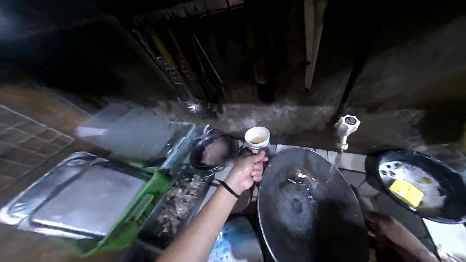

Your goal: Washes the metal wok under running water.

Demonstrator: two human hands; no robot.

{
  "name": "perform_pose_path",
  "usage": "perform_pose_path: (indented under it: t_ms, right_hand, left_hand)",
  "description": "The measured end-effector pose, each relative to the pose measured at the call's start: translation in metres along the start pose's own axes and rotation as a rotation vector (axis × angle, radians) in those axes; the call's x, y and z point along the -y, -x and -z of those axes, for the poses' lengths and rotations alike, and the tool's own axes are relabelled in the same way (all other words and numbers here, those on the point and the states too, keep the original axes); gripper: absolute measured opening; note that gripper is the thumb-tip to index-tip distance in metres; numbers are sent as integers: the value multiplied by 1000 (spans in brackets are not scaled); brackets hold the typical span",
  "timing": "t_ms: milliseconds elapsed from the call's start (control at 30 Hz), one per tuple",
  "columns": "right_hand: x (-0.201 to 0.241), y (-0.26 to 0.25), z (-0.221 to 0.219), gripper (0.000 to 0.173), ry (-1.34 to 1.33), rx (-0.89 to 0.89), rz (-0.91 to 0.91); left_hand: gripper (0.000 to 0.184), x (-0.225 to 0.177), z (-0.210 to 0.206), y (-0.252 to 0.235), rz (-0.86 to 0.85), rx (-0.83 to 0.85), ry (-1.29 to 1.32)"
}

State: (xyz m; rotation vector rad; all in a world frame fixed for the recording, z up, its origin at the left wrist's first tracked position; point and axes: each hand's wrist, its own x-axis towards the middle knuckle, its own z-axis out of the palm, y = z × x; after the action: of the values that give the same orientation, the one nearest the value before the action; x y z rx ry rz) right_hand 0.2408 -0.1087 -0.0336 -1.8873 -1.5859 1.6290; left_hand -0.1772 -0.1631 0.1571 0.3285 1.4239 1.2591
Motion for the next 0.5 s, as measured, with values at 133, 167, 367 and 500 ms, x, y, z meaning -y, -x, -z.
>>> perform_pose_path:
  t_ms: [133,167,367,500]
  right_hand:
    - [106,-59,-30,52,744,197,135]
    - [132,-69,-41,54,751,197,139]
    - [173,-153,-79,52,522,226,152]
    - [146,-126,-42,35,52,218,163]
  left_hand:
    - [33,31,52,37,-17,-273,177]
    - [33,44,60,52,-51,-319,227]
    - [42,129,70,129,-354,-274,231]
    - [34,160,74,111,-487,-392,140]
